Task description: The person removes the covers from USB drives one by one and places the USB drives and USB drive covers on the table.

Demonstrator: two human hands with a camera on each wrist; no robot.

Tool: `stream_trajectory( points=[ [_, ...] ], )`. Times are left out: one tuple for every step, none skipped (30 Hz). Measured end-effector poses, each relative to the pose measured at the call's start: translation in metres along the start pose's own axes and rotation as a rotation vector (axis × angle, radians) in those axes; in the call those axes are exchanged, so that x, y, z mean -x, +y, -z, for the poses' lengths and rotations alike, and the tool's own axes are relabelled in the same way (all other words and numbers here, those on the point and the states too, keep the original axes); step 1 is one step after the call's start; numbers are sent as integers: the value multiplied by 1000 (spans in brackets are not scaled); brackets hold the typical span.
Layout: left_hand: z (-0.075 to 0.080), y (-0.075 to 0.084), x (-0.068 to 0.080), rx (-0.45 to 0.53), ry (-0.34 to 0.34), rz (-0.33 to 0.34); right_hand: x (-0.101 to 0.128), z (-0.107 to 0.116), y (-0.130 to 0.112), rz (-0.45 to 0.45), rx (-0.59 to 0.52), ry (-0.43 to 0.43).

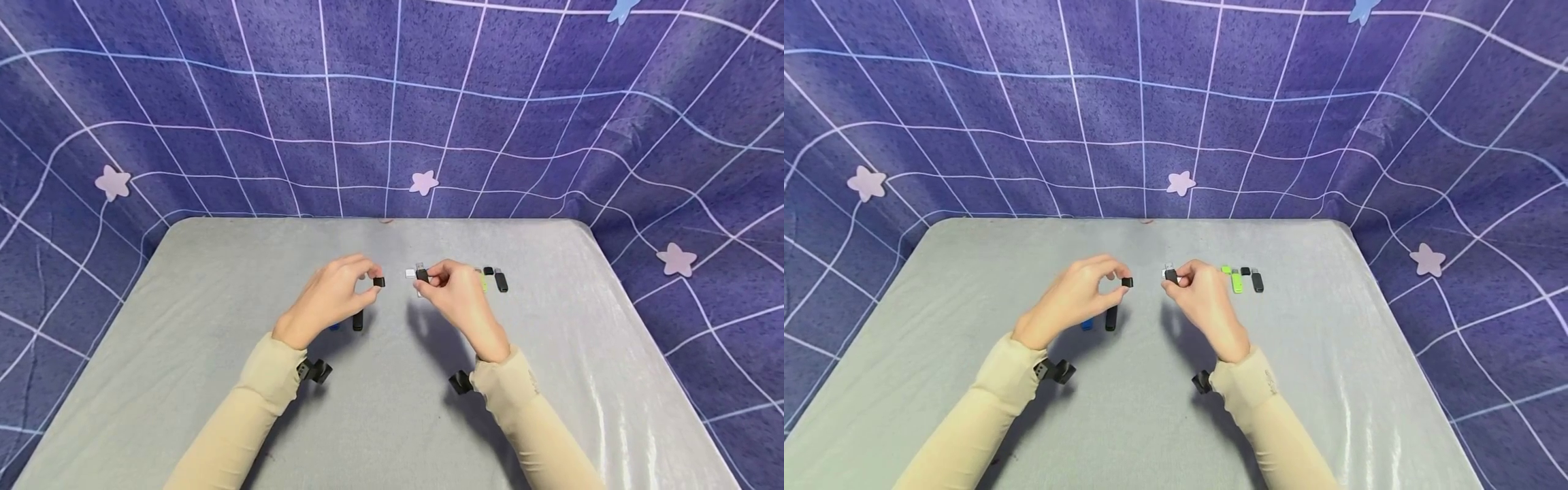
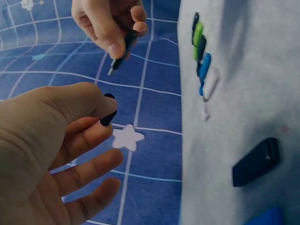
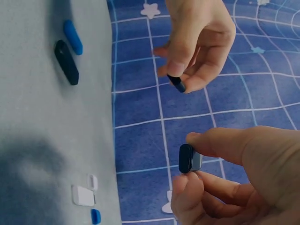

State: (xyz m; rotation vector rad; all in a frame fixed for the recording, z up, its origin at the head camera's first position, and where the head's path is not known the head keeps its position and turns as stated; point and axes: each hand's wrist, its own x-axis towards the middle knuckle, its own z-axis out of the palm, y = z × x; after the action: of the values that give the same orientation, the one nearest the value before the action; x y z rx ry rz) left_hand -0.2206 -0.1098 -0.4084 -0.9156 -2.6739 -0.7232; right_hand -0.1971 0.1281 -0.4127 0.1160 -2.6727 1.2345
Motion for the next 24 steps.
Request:
stream_trajectory(
  points=[
    [-2,-2,0,-1,-9,5,-1,-2,1,-8,-3,-5],
    [-3,-3,0,0,-18,11,-2,-3,2,-19,-8,-11],
    [-5,-5,-1,-2,-27,19,-3,-4,3,-28,-13,-18],
    [-6,-7,-1,-5,-35,27,-4,-6,3,-37,-14,-23],
    [-8,-9,-2,-9,-43,35,-4,-7,4,-45,-16,-29],
    [-9,-11,-2,-11,-49,39,-5,-8,5,-54,-14,-34],
    [-10,-12,-3,-12,-56,45,-6,-9,6,-62,-15,-42],
    [-11,-14,-3,-16,-61,48,-6,-11,7,-67,-13,-48],
    [-12,-15,-4,-20,-66,50,-7,-12,7,-69,-9,-51],
    [-13,-16,-5,-23,-73,53,-8,-13,8,-73,-5,-54],
    [-14,-17,-6,-26,-79,55,-9,-15,9,-81,-6,-57],
    [-14,-18,-7,-29,-87,56,-9,-16,9,-89,-5,-60],
    [-15,-19,-8,-34,-94,58,-10,-17,10,-92,-4,-60],
    [-16,-20,-9,-41,-99,57,-11,-19,10,-94,-6,-58],
    [-17,-21,-10,-48,-105,57,-12,-20,10,-98,-6,-57],
    [-18,-22,-11,-53,-112,58,-13,-21,11,-101,-6,-57],
    [-19,-22,-12,-57,-116,57,-14,-22,11,-102,-5,-56],
    [-19,-23,-12,-61,-119,56,-14,-23,11,-103,-2,-55],
    [-20,-24,-13,-64,-122,56,-15,-24,11,-106,-3,-54],
    [-21,-25,-14,-67,-128,58,-16,-25,12,-108,0,-53],
    [-22,-25,-15,-67,-133,60,-16,-26,12,-109,8,-50],
    [-22,-26,-15,-65,-138,63,-17,-27,12,-110,13,-47],
    [-23,-26,-16,-63,-144,65,-18,-28,12,-112,20,-44],
    [-23,-27,-17,-63,-149,68,-18,-28,12,-113,25,-40]
  ],
)
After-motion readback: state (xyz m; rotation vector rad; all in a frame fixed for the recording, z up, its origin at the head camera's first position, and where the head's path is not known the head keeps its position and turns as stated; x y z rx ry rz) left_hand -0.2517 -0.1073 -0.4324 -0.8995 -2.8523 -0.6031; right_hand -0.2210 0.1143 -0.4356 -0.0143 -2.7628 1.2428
